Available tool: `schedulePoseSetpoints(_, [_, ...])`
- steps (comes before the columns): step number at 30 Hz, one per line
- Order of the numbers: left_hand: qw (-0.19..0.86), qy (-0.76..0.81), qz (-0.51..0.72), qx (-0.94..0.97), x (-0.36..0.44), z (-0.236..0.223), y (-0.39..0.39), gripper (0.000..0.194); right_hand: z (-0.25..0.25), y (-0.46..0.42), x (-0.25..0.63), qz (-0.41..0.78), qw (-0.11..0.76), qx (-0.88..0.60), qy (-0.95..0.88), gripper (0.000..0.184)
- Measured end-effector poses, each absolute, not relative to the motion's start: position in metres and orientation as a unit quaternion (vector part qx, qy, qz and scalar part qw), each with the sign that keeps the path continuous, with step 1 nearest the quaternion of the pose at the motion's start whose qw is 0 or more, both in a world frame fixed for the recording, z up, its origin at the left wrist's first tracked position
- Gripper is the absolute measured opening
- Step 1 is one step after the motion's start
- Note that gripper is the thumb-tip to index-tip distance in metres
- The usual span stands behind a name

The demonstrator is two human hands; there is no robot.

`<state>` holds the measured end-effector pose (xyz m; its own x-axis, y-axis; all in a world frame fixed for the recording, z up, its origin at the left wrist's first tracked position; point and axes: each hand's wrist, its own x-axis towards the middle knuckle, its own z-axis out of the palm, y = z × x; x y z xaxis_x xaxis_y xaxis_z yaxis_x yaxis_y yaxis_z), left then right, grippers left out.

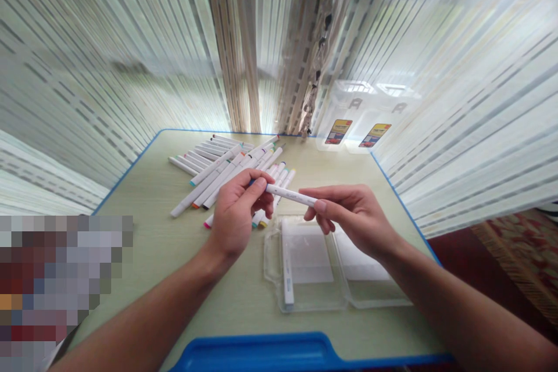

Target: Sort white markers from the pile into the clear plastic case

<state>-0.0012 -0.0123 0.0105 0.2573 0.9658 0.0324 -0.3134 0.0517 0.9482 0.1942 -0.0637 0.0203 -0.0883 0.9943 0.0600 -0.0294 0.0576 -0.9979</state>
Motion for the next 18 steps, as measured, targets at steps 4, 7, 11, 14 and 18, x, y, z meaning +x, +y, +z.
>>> schedulePoseSetpoints(4, [0.641,0.351,0.509,0.454,-0.0014,0.0108,-0.0112,0.012,0.0224,-0.0647,0.1929,0.524,0.506,-0.442,-0.524,0.031])
schedulePoseSetpoints(7, [0.642,0.351,0.511,0.451,-0.0014,0.0114,-0.0106,0.011,0.0235,-0.0657,0.1920,0.530,0.504,-0.440,-0.521,0.032])
schedulePoseSetpoints(11, [0.642,0.352,0.511,0.449,-0.0015,0.0123,-0.0106,0.010,0.0231,-0.0663,0.1921,0.533,0.501,-0.438,-0.522,0.035])
schedulePoseSetpoints(14, [0.642,0.354,0.510,0.450,-0.0017,0.0127,-0.0110,0.010,0.0215,-0.0662,0.1934,0.536,0.502,-0.431,-0.524,0.033])
schedulePoseSetpoints(18, [0.642,0.353,0.510,0.450,-0.0016,0.0129,-0.0112,0.011,0.0189,-0.0656,0.1958,0.553,0.506,-0.411,-0.519,0.032])
